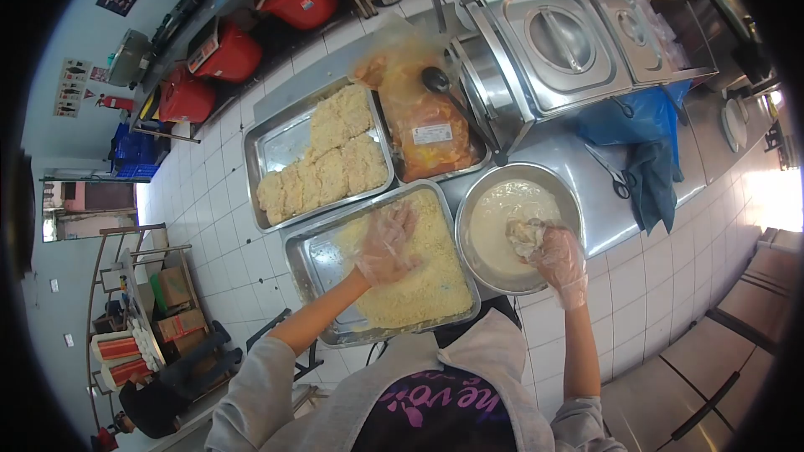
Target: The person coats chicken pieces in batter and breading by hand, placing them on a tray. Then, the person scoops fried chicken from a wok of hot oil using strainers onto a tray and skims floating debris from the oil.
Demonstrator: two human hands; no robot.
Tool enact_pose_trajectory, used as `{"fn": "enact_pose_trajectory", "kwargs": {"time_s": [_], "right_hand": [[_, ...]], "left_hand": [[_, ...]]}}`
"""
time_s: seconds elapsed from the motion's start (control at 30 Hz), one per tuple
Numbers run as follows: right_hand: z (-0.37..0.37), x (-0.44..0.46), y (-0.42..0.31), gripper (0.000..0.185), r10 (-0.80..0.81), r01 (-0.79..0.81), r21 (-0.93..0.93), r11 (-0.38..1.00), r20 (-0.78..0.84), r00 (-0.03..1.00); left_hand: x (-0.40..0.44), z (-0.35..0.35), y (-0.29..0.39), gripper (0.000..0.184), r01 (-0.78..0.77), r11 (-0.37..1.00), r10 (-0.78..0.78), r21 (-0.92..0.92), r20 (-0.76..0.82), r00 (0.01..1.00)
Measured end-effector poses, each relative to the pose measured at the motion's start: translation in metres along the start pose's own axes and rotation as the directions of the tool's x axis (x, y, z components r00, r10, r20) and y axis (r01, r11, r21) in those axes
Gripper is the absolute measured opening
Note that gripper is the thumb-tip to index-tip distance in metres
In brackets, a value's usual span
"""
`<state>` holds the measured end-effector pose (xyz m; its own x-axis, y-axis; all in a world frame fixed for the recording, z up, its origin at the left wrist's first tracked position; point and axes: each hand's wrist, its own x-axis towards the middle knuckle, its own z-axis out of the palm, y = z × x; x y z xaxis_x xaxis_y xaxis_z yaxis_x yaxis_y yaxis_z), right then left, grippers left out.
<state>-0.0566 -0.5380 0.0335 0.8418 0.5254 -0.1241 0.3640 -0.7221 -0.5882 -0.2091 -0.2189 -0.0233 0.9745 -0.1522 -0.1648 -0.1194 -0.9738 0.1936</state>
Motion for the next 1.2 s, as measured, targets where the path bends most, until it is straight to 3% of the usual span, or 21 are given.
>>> {"fn": "enact_pose_trajectory", "kwargs": {"time_s": [0.13, 0.37, 0.47, 0.5, 0.53, 0.6, 0.77, 0.83, 0.93, 1.0, 1.03, 1.1, 1.17, 1.2], "right_hand": [[0.001, -0.003, -0.005, 0.038, 0.135, -0.137, 0.090, 0.986, 0.033, 0.990], [-0.009, -0.005, -0.023, 0.038, 0.118, -0.117, -0.016, 0.993, 0.018, 0.993], [-0.009, -0.005, -0.030, 0.041, 0.092, -0.092, -0.034, 0.995, -0.021, 0.996], [-0.008, -0.006, -0.028, 0.043, 0.058, -0.060, -0.074, 0.995, -0.029, 0.998], [-0.005, -0.006, -0.025, 0.043, 0.054, -0.056, -0.079, 0.995, -0.031, 0.998], [0.001, -0.003, -0.019, 0.045, 0.141, -0.140, 0.034, 0.990, -0.014, 0.990], [-0.008, 0.004, -0.033, 0.048, 0.094, -0.094, 0.009, 0.996, 0.010, 0.996], [-0.011, 0.006, -0.032, 0.049, 0.063, -0.063, -0.021, 0.998, 0.031, 0.998], [0.005, 0.002, -0.010, 0.048, -0.021, 0.025, 0.070, 0.997, -0.048, 0.999], [0.011, -0.004, -0.003, 0.046, 0.063, -0.033, 0.390, 0.920, -0.065, 0.996], [0.008, -0.005, -0.004, 0.046, 0.064, -0.033, 0.392, 0.919, -0.067, 0.996], [-0.002, -0.002, -0.012, 0.043, -0.031, 0.036, 0.181, 0.983, -0.033, 0.999], [-0.009, -0.003, -0.015, 0.048, -0.058, 0.058, 0.114, 0.992, -0.005, 0.998], [-0.012, -0.003, -0.016, 0.054, -0.072, 0.070, 0.044, 0.997, 0.043, 0.996]], "left_hand": [[0.001, 0.003, 0.008, 0.085, 0.042, 0.999, -0.042, -0.011, -0.007, 0.999], [0.003, -0.002, 0.003, 0.078, 0.040, 0.999, -0.040, -0.009, -0.007, 0.999], [-0.013, 0.029, -0.022, 0.072, -0.058, 0.996, 0.062, 0.072, -0.056, 0.996], [-0.025, 0.037, -0.026, 0.070, 0.082, 0.980, -0.104, -0.184, -0.115, 0.988], [-0.032, 0.036, -0.024, 0.067, 0.199, 0.878, -0.280, -0.435, -0.130, 0.951], [-0.039, 0.032, -0.006, 0.067, 0.260, 0.892, -0.344, -0.371, -0.181, 0.922], [-0.031, 0.014, 0.016, 0.070, 0.395, 0.879, -0.456, -0.268, -0.224, 0.861], [-0.032, 0.008, 0.012, 0.074, 0.372, 0.922, -0.386, -0.108, -0.164, 0.908], [-0.031, 0.005, 0.004, 0.076, 0.299, 0.951, -0.306, -0.084, -0.083, 0.948], [-0.032, 0.006, -0.001, 0.072, 0.268, 0.959, -0.277, -0.090, -0.105, 0.955], [-0.035, 0.007, -0.002, 0.069, 0.241, 0.965, -0.253, -0.103, -0.131, 0.959], [-0.038, 0.011, -0.012, 0.065, 0.224, 0.960, -0.244, -0.168, -0.103, 0.964], [-0.034, 0.021, -0.021, 0.062, 0.194, 0.955, -0.218, -0.224, -0.088, 0.972], [-0.029, 0.021, -0.020, 0.057, 0.130, 0.914, -0.203, -0.385, -0.157, 0.966]]}}
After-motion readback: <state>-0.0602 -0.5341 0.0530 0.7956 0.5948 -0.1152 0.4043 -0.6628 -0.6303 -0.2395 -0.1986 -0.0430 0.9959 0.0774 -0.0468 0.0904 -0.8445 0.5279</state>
